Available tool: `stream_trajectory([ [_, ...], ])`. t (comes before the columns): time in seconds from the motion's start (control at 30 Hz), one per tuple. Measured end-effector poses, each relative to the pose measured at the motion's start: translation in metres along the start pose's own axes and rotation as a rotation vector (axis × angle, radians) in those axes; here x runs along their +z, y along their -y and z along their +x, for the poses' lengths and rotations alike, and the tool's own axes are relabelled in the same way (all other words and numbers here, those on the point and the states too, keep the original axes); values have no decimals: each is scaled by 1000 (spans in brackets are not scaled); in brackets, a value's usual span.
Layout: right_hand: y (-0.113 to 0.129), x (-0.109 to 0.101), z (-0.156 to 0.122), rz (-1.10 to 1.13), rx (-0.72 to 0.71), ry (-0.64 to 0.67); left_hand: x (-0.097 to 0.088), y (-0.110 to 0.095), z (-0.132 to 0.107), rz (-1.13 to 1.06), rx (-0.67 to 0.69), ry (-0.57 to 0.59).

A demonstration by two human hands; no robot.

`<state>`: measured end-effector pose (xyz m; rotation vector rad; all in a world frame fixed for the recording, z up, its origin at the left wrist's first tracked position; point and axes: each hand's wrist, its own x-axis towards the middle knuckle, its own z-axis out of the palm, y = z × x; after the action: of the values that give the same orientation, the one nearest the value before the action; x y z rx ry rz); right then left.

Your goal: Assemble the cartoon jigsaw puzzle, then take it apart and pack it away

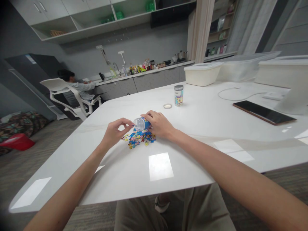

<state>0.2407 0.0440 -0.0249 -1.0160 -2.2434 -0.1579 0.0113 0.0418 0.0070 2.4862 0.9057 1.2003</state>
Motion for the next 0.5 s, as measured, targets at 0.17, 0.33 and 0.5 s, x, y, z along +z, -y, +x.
stream_trajectory([
  [0.17, 4, 1, 0, 8, -20, 9, 7, -7, 1, 47, 153, 5],
  [0.33, 5, -3, 1, 75, 19, 37, 3, -7, 2, 118, 77, -49],
  [0.5, 4, -2, 1, 169, 125, -14, -8, 5, 1, 261, -37, -24],
])
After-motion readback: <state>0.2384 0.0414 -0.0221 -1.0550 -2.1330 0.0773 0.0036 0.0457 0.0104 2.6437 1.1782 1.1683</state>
